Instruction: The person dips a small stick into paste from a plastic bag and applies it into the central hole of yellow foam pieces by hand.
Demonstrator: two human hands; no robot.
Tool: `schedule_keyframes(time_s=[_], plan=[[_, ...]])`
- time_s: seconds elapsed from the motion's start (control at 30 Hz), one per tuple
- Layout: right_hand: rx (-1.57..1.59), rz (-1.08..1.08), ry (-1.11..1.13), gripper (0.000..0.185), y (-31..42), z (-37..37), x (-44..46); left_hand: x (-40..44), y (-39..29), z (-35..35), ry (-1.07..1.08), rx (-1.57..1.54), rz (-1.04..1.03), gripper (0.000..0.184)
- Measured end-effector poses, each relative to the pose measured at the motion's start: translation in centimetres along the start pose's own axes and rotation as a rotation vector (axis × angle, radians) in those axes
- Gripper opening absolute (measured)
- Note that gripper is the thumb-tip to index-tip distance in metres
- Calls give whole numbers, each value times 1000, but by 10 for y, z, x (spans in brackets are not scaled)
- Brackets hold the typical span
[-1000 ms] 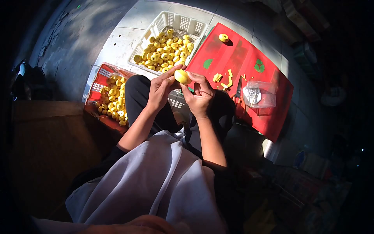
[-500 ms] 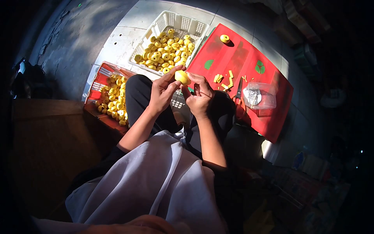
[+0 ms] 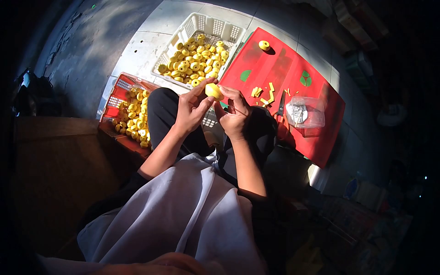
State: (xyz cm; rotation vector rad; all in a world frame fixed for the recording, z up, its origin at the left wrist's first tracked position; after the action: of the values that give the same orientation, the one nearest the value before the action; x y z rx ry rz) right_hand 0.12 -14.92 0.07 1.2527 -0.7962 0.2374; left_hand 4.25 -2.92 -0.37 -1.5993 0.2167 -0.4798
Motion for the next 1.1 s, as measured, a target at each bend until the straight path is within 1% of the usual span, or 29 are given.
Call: schedule_keyframes(time_s=[0.1,0.17,0.2,0.23,0.27,0.3,0.33,0.37,0.4,0.43,0.47,0.5,0.57,0.67,0.7,0.8,1.03,1.1], plan=[[25,-216,-12,38,-10,3,-7,0,8,5,4,-107,32,42],[328,-286,-57,40,-15,0,-3,-2,3,6,-7,-143,21,41],[476,-319,-81,41,-16,0,-1,-3,-28,12,-185,127,-213,38],[569,-412,-91,41,-18,2,0,-7,-47,16,-244,108,-314,34],[662,-505,-103,42,-17,4,2,-13,-67,21,-236,40,-339,31],[755,-601,-116,43,-18,5,2,-22,-72,24,-123,-314,-174,38],[806,-615,-36,45,-14,7,3,-25,-94,20,151,-637,-295,55],[883,-654,-12,46,-18,9,1,-32,-127,13,353,-817,-346,72],[952,-645,-16,47,-17,9,3,-34,-164,0,664,-1117,-543,78],[1023,-637,-20,47,-14,9,4,-40,-188,-10,875,-1232,-578,75],[1046,-642,-26,48,-15,9,3,-48,-208,-18,1033,-1300,-580,73],[1068,-647,-32,49,-15,9,2,-51,-218,-23,1098,-1340,-556,71],[1064,-633,-14,50,-17,10,2,-57,-230,-29,1179,-1391,-511,67],[1025,-577,44,51,-22,13,0,-62,-235,-30,1223,-1433,-466,62],[1003,-584,28,51,-22,15,-1,-64,-238,-31,1234,-1447,-451,60],[972,-609,3,51,-21,16,-1,-66,-242,-32,1256,-1481,-420,55],[1082,-636,4,50,-14,15,1,-69,-247,-33,1275,-1526,-389,46],[1023,-613,11,51,-15,17,1,-67,-249,-36,1295,-1542,-407,46]])
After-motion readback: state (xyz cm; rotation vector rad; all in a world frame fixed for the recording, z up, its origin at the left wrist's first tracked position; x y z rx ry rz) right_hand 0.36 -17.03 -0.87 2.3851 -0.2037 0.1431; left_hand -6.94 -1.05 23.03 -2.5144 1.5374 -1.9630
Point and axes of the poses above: each hand's wrist, its own x-axis towards the middle knuckle, its own z-axis out of the back of the hand, y = z × x, the point moved 6 cm from there along x, towards the middle knuckle
